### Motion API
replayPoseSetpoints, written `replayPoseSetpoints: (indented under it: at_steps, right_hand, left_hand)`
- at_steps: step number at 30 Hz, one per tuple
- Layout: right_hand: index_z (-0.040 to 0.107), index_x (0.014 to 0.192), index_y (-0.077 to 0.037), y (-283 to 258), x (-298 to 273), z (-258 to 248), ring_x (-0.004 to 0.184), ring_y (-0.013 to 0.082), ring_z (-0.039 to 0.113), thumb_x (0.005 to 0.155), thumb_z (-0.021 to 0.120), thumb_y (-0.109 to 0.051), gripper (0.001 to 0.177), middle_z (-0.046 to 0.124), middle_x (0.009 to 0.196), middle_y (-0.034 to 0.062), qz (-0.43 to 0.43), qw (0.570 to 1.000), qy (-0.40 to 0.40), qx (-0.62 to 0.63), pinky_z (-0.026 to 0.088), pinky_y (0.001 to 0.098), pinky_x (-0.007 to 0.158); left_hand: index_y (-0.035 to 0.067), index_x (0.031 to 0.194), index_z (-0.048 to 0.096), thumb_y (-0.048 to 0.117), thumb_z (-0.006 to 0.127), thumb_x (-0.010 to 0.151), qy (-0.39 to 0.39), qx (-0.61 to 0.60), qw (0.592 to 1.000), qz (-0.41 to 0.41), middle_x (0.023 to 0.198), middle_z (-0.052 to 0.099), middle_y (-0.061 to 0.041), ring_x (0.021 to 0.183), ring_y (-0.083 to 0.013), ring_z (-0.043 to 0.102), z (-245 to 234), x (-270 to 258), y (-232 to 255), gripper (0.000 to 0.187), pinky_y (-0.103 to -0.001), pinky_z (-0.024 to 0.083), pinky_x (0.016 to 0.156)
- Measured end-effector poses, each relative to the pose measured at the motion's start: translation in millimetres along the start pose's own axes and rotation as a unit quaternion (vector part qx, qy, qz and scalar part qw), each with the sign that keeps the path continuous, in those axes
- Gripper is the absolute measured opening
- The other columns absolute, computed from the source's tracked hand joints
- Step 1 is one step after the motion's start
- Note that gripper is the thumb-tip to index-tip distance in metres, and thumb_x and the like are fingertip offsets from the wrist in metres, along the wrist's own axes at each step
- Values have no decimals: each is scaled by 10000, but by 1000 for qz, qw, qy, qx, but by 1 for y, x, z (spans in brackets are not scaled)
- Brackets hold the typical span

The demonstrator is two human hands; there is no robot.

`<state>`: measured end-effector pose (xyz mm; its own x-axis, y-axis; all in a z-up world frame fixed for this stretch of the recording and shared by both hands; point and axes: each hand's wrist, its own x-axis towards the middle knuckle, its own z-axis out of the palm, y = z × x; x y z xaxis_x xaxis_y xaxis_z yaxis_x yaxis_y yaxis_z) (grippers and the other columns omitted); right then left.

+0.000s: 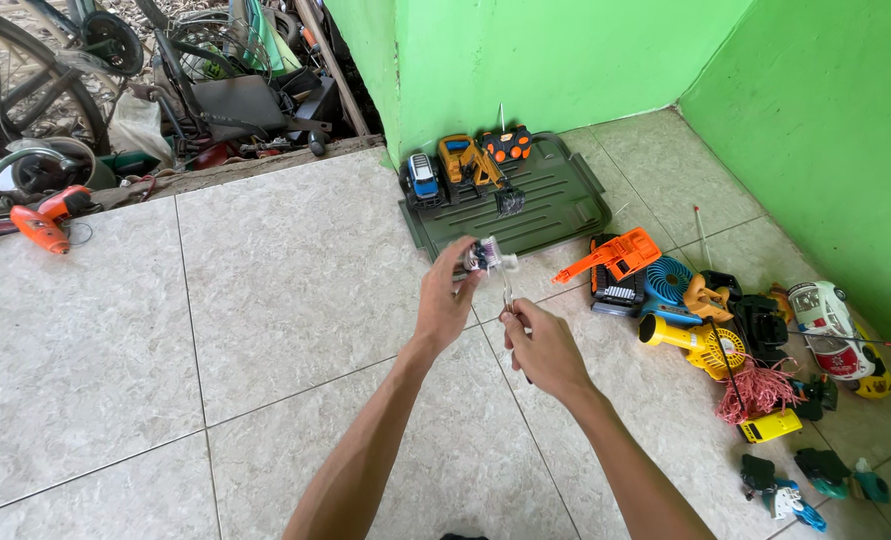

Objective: The person cleans a black remote control and a small white toy using a toothbrush and a pink stringy duster. They scrub the remote control with the toothbrush, then use the duster to wipe it down. They repeat the process on the small white toy, scrubbing and dusting it before placing it on the floor.

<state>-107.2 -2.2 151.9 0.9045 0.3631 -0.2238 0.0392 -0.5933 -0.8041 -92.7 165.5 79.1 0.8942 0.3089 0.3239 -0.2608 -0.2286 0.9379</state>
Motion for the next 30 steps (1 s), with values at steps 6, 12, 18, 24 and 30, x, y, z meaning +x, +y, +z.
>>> replayPoseSetpoints:
  at_steps: [6,12,18,24,30]
  right_hand:
    - [625,960,-46,-2,-12,2,488,125,617,1015,541,-245,222,646,682,38,11,999,-29,-24,454,316,452]
    - [613,955,-27,-14,2,-2,494,134,620,1024,525,-210,214,630,689,58,-5,999,-2,54,469,321,481]
    - [619,956,-15,-10,-5,8,504,117,610,1025,536,-219,231,625,680,48,1,998,-6,56,481,297,501]
    - [662,1012,-54,-1,1,5,770,362,719,972,596,-246,207,761,847,135,-179,958,113,-195,531,465,666]
    - [641,1040,-57,-14,15,0,820,415,711,988,575,-255,216,756,890,161,-128,957,147,-216,528,519,726]
  left_hand:
    - [74,1408,543,-16,654,947,45,30,996,74,1368,638,-139,1161,-268,684,-10,9,2,482,-361,616,936]
    - [58,1400,537,10,685,944,37,-13,996,85,1300,636,-140,1104,-260,698,0,6,18,482,-341,624,928]
    - [41,1342,591,22,704,925,66,23,996,62,1257,651,-132,1060,-257,696,-13,11,26,432,-333,628,871]
    - [49,1217,657,49,756,882,73,93,992,54,1177,675,-111,988,-247,702,-12,14,20,350,-340,608,872]
    - [29,1163,679,50,796,823,72,152,964,205,1147,703,-123,1053,-313,613,-6,8,32,360,-424,512,909]
